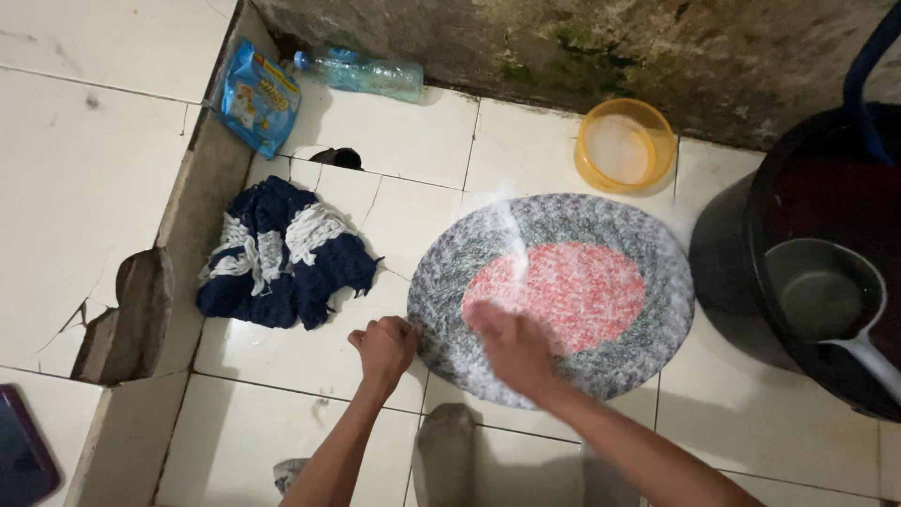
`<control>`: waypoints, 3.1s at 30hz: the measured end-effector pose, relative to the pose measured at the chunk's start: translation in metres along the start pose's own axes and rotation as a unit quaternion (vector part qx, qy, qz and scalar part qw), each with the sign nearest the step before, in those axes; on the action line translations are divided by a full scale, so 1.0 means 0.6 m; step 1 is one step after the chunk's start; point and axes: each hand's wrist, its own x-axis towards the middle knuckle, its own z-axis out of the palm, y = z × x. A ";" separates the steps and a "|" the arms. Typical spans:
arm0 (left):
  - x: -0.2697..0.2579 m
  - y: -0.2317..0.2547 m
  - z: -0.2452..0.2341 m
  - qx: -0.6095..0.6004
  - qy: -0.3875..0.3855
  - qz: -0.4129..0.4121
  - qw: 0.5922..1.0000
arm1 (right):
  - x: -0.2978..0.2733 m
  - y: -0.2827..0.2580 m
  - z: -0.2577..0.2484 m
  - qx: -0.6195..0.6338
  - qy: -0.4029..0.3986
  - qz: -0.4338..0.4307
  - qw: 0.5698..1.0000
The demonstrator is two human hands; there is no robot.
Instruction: The person washes a circular rug by hand on the floor, applying soap and scrubbing it with a small brush before pouring water from a plastic jug to rinse it.
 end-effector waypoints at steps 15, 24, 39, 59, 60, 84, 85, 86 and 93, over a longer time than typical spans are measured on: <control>-0.007 -0.016 0.008 -0.021 0.016 0.014 1.000 | -0.024 -0.058 0.084 0.044 -0.015 -0.004 0.999; -0.030 0.011 -0.016 0.027 -0.004 0.029 0.999 | -0.007 0.044 0.017 -0.167 0.258 0.038 0.951; -0.100 0.024 0.051 -0.106 -0.142 -0.145 0.973 | -0.028 0.089 0.095 -0.118 0.235 0.024 0.964; -0.120 0.048 0.044 -0.133 -0.136 -0.163 0.968 | -0.093 0.179 0.175 -0.193 0.258 -0.167 0.932; -0.125 0.049 0.053 -0.146 -0.119 -0.166 0.968 | -0.110 0.167 0.189 -0.198 0.186 -0.187 0.944; -0.093 0.077 0.005 0.094 -0.248 -0.129 0.956 | -0.152 0.288 0.017 -0.252 0.189 -0.076 0.946; -0.092 0.091 0.000 0.093 -0.247 -0.125 0.956 | -0.162 0.291 -0.005 -0.277 0.148 -0.070 0.947; -0.101 0.098 -0.001 0.109 -0.245 -0.045 0.962 | -0.177 0.291 -0.023 -0.300 0.105 -0.065 0.946; -0.141 0.171 0.104 0.043 -0.208 0.380 0.900 | -0.266 0.271 -0.077 -0.215 0.028 -0.037 0.975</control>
